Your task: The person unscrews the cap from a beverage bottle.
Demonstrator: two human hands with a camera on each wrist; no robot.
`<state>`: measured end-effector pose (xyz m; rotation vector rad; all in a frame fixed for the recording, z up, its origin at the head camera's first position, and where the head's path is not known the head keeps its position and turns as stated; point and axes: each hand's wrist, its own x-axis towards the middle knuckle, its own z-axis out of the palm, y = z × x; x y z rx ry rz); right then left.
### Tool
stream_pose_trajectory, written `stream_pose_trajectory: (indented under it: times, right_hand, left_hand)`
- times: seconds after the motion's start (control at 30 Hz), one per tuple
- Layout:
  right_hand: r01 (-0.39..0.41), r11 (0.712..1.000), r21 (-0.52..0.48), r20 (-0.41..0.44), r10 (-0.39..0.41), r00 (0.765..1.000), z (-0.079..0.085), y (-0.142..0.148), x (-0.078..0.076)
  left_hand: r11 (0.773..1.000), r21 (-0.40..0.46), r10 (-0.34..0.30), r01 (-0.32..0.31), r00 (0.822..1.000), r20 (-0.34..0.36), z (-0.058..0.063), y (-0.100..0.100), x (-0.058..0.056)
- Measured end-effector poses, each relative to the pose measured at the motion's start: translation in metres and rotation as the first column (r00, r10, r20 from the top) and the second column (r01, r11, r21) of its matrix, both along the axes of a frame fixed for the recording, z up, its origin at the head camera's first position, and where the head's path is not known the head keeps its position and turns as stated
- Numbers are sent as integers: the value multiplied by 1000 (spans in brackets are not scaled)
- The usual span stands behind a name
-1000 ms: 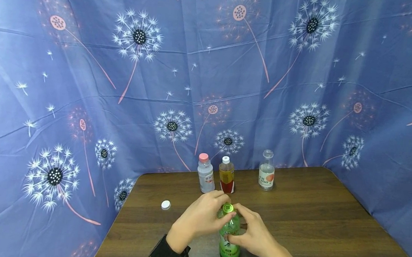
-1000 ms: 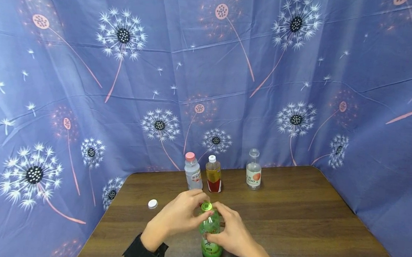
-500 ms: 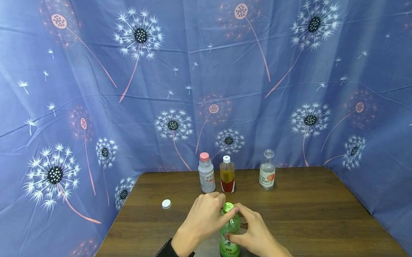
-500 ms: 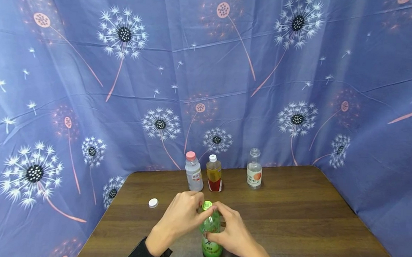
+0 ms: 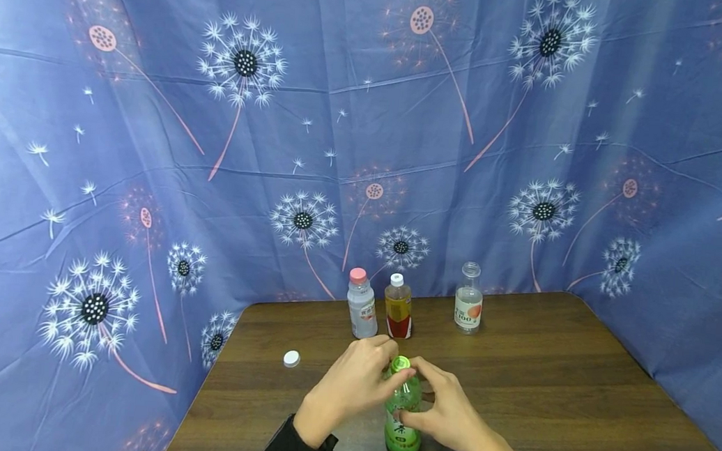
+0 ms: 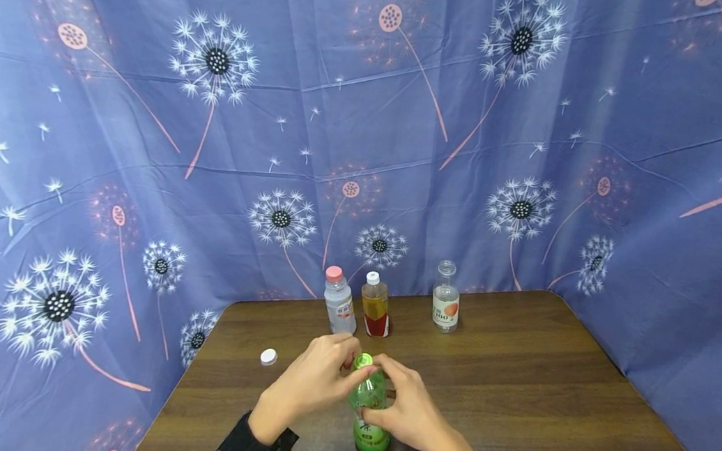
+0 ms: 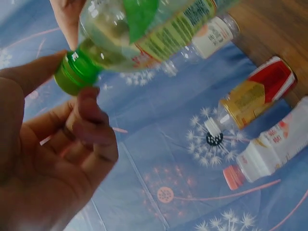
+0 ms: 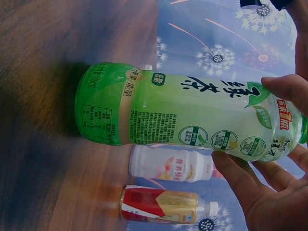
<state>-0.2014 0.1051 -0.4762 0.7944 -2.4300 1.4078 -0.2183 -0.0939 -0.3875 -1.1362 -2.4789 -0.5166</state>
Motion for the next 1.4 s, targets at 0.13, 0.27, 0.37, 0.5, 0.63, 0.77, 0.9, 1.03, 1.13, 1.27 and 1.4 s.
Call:
stream_pose_trajectory:
  times: [0.13, 0.27, 0.37, 0.5, 0.63, 0.77, 0.9, 1.03, 1.13, 1.27, 1.4]
  right_hand:
    - [-1, 1000, 1, 6, 1, 1000, -1, 0, 0]
    - [-15, 1000, 0, 14, 15, 1000, -1, 0, -1]
    - [-23, 1000, 1, 13, 23, 1000, -1, 0, 0]
    - [-31, 1000, 2, 11, 31, 999, 1, 0, 0]
    - [-41, 999, -6, 20, 41, 999, 2, 0, 0]
    - [-43, 999, -5, 25, 43, 999, 2, 0, 0]
    - [-32, 999, 14, 24, 31, 999, 1, -1, 1]
    - [-7, 1000, 27, 24, 6, 1000, 0, -1, 1]
    - [5, 1000, 24, 12, -5, 1000, -1, -2, 0]
    - [-3, 1000, 14, -17, 3, 1000, -1, -1, 0]
    - [-12, 1000, 12, -22, 12, 1000, 0, -1, 0]
  left_hand:
    - [996, -24, -84, 85, 995, 50, 1, -6, -5]
    - [986, -49, -153, 159, 983, 101, 3, -10, -8]
    - [978, -72, -188, 197, 975, 116, 5, -12, -10]
    - [969, -107, -212, 225, 970, 120, 8, -15, -11]
    - [962, -140, -223, 236, 970, 100, 10, -16, -10]
    - [975, -119, -185, 189, 982, 39, 7, -13, -9]
    - [996, -68, -62, 60, 998, -25, 3, -7, -5]
    - [997, -30, 72, -75, 994, -86, -1, -2, -2]
    - [992, 0, 129, -130, 986, -106, -2, 0, -1]
    - [992, 13, 130, -129, 985, -116, -5, 1, -1]
    - [995, 7, 95, -95, 988, -122, -7, 2, -2]
